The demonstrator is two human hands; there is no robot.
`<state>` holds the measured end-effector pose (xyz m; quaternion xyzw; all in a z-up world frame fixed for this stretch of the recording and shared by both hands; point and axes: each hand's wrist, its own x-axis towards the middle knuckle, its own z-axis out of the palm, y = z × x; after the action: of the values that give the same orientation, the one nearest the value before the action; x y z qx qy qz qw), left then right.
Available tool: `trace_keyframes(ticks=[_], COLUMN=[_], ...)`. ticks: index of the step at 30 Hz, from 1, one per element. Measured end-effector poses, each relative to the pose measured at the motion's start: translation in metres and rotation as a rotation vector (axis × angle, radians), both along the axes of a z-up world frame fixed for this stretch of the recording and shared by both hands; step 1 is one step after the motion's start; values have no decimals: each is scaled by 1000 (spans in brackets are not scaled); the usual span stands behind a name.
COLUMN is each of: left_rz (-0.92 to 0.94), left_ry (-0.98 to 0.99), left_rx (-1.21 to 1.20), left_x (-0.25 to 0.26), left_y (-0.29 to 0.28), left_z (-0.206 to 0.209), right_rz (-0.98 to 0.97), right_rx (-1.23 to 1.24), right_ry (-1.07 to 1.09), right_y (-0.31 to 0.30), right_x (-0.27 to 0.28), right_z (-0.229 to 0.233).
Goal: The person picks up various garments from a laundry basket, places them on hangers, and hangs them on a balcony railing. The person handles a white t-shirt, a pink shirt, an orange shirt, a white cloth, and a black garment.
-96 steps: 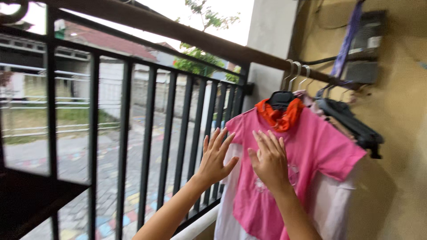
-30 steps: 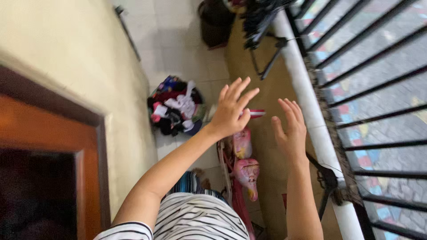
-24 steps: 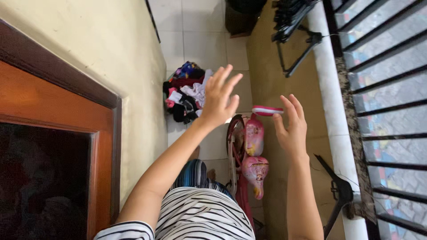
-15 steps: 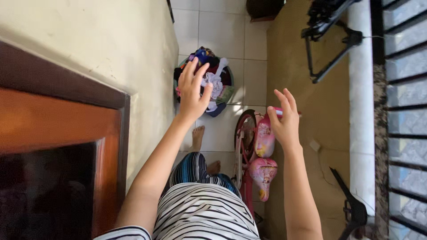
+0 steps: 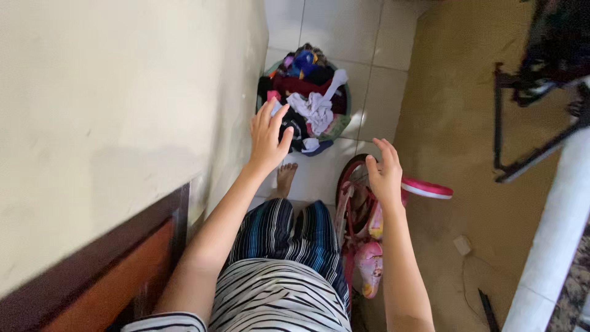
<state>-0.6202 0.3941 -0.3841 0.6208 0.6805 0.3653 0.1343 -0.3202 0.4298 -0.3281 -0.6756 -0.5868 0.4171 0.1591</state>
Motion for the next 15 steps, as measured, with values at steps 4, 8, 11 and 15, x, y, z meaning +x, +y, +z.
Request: trace_keyframes(ticks=[4,8,11,15], left_rz=[46,105,138,178], left_ry=[-3,-6,-14,-16], left_rx=[-110,-225,-277,-311], left_x=[-10,-14,-16,-13], left_y=[1,-4,-6,-9], left_z=[-57,-112,-153,-205], right_rz=[167,224,230,394], right_rx=[212,205,77,181], right_ry=[8,16,9,5], right_y=[11,26,35,44], right_x=[-11,-22,-32,-40], right_z=[-56,-119,-167,-234])
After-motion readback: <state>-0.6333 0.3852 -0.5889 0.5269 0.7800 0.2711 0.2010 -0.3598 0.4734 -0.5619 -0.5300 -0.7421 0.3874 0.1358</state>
